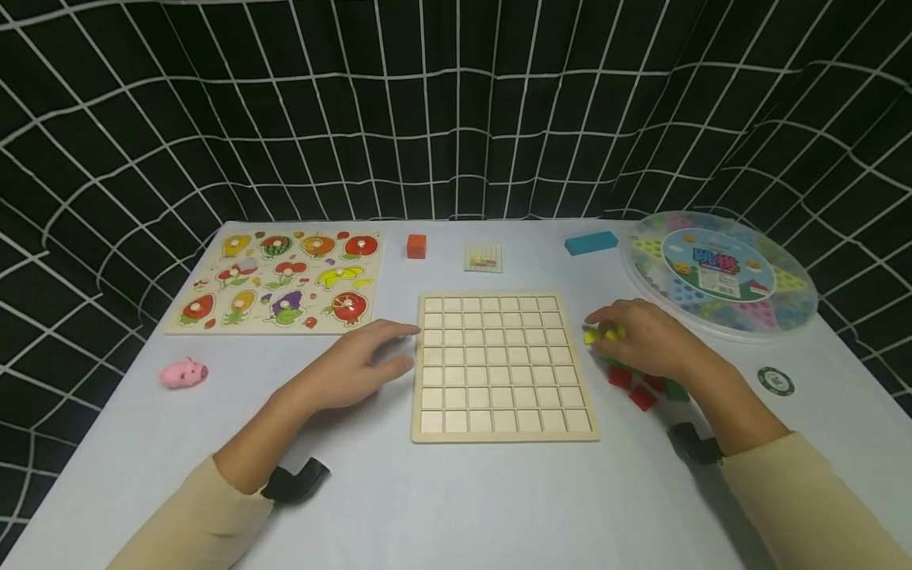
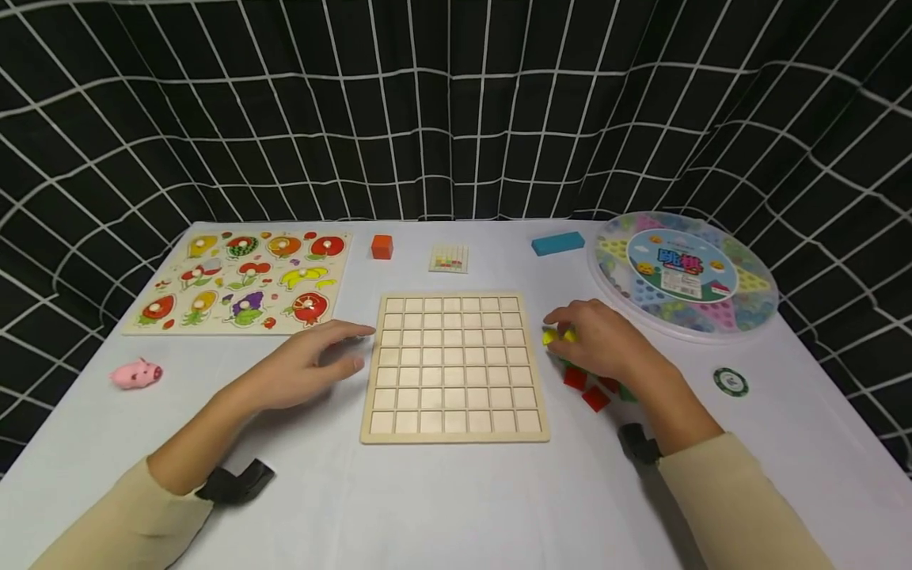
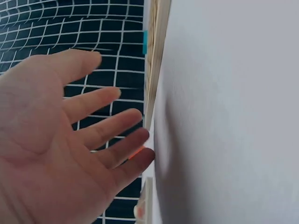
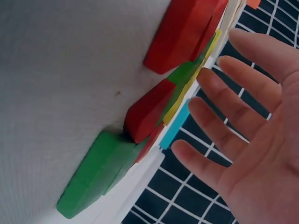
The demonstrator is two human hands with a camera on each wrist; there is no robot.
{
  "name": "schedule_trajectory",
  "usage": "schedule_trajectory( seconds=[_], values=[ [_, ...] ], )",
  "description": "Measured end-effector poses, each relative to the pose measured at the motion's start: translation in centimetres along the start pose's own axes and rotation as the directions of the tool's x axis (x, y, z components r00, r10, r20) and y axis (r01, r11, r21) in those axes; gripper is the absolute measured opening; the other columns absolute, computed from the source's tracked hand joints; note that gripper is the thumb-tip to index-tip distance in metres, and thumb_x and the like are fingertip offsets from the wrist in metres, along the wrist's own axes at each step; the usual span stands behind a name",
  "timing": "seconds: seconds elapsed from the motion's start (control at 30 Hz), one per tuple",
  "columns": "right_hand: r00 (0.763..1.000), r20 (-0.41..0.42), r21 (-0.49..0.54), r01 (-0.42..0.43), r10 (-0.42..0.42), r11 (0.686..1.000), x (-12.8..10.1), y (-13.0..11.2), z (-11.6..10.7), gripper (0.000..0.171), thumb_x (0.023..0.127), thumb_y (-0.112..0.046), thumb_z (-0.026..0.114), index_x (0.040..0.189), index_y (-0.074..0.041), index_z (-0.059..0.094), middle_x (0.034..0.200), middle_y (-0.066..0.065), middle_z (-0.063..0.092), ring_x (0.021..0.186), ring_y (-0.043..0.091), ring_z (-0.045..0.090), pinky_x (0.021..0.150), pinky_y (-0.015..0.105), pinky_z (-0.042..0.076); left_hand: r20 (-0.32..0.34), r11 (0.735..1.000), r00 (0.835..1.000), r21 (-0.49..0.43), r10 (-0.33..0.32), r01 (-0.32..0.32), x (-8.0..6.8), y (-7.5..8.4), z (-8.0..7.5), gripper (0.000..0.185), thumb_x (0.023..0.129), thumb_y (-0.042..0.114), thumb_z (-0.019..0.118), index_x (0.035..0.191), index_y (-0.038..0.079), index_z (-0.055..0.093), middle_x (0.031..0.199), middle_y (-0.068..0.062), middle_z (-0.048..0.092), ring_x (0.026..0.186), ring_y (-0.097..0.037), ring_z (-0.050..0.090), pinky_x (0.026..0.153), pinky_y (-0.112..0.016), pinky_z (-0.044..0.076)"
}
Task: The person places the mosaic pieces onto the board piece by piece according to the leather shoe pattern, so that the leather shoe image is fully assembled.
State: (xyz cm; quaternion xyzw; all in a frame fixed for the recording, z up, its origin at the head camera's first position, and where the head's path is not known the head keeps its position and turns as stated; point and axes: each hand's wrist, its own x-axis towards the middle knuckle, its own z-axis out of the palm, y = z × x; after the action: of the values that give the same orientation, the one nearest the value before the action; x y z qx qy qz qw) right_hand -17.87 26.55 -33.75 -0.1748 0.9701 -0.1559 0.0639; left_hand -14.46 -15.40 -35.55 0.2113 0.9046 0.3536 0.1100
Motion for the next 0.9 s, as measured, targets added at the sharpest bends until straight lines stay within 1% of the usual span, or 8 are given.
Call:
schedule_trajectory(
  seconds=[0.1, 0.2, 0.3, 0.4, 0.47, 0.53, 0.73, 0.9],
  values=[
    [0.999, 0.025, -0.024, -0.021, 0.021, 1.000, 0.1, 0.0, 0.0, 0.037, 0.090, -0.022, 0.076, 0.122, -0.005, 0.074, 0.103, 0.007, 0.075, 0.097, 0.025, 0.064, 0.087, 0.050, 0.058, 0.016, 1.000, 1.000, -0.006, 0.004, -0.004, 0.3, -0.2, 0.3, 0.051, 0.100, 0.033, 0.065, 0.148, 0.020, 0.056, 0.154, -0.004, 0.054, 0.148, -0.026, 0.045, 0.122, -0.053, 0.036],
    [0.999, 0.032, -0.049, -0.031, 0.033, 0.998, 0.2, 0.0, 0.0, 0.034, 0.090, -0.021, 0.076, 0.121, -0.006, 0.075, 0.103, 0.006, 0.074, 0.098, 0.025, 0.063, 0.089, 0.051, 0.058, 0.033, 1.000, 0.999, 0.015, 0.014, -0.014, 0.5, -0.3, 0.7, 0.053, 0.099, 0.033, 0.066, 0.149, 0.018, 0.055, 0.157, -0.006, 0.050, 0.150, -0.028, 0.042, 0.123, -0.054, 0.034],
    [0.999, 0.041, -0.050, -0.028, 0.030, 0.998, 0.4, 0.0, -0.1, 0.031, 0.090, -0.018, 0.077, 0.118, -0.005, 0.077, 0.103, 0.007, 0.073, 0.096, 0.025, 0.062, 0.089, 0.050, 0.057, 0.047, 0.997, 0.999, 0.070, 0.013, -0.016, 0.6, -0.2, 1.3, 0.057, 0.098, 0.033, 0.067, 0.151, 0.015, 0.053, 0.161, -0.009, 0.044, 0.152, -0.031, 0.038, 0.124, -0.055, 0.033],
    [0.998, 0.054, -0.051, -0.025, 0.028, 0.998, 0.7, -0.1, 0.0, 0.027, 0.091, -0.016, 0.077, 0.115, -0.004, 0.078, 0.104, 0.009, 0.072, 0.095, 0.025, 0.062, 0.090, 0.050, 0.057, 0.056, 0.990, 0.998, 0.139, -0.006, -0.002, 0.5, 0.2, 1.8, 0.062, 0.096, 0.034, 0.068, 0.152, 0.014, 0.051, 0.165, -0.012, 0.038, 0.156, -0.035, 0.029, 0.124, -0.058, 0.030],
    [0.997, 0.064, -0.056, -0.028, 0.032, 0.998, 0.9, -0.2, 0.1, 0.025, 0.091, -0.015, 0.077, 0.113, -0.004, 0.078, 0.104, 0.009, 0.072, 0.094, 0.025, 0.061, 0.090, 0.050, 0.057, 0.058, 0.984, 0.998, 0.176, -0.020, 0.009, 0.4, 0.4, 2.0, 0.065, 0.095, 0.036, 0.070, 0.153, 0.016, 0.050, 0.166, -0.012, 0.035, 0.158, -0.037, 0.023, 0.125, -0.060, 0.027],
    [0.997, 0.071, -0.073, -0.032, 0.037, 0.997, 1.0, -0.2, 0.2, 0.024, 0.090, -0.015, 0.077, 0.112, -0.004, 0.078, 0.103, 0.009, 0.072, 0.095, 0.026, 0.062, 0.091, 0.051, 0.057, 0.057, 0.981, 0.998, 0.191, -0.030, 0.019, 0.3, 0.6, 2.1, 0.066, 0.094, 0.037, 0.071, 0.153, 0.016, 0.050, 0.167, -0.011, 0.035, 0.159, -0.038, 0.019, 0.125, -0.062, 0.024],
    [0.994, 0.085, -0.099, -0.064, 0.072, 0.993, 1.1, -0.2, 0.0, 0.028, 0.087, -0.019, 0.081, 0.109, -0.004, 0.074, 0.102, 0.010, 0.072, 0.094, 0.028, 0.058, 0.089, 0.051, 0.056, 0.051, 0.979, 0.998, 0.203, -0.032, 0.021, 0.3, 0.7, 2.1, 0.068, 0.092, 0.039, 0.072, 0.153, 0.017, 0.051, 0.166, -0.010, 0.036, 0.159, -0.039, 0.021, 0.125, -0.063, 0.023],
    [0.996, 0.037, -0.107, -0.080, 0.084, 0.991, 1.2, -0.2, -0.1, 0.024, 0.085, -0.018, 0.081, 0.106, -0.009, 0.072, 0.098, 0.007, 0.074, 0.091, 0.028, 0.059, 0.089, 0.053, 0.050, 0.056, 0.977, 0.998, 0.212, -0.014, 0.002, 0.5, 0.7, 2.0, 0.068, 0.092, 0.040, 0.072, 0.153, 0.017, 0.051, 0.165, -0.011, 0.037, 0.158, -0.040, 0.022, 0.125, -0.062, 0.024]
  ],
)
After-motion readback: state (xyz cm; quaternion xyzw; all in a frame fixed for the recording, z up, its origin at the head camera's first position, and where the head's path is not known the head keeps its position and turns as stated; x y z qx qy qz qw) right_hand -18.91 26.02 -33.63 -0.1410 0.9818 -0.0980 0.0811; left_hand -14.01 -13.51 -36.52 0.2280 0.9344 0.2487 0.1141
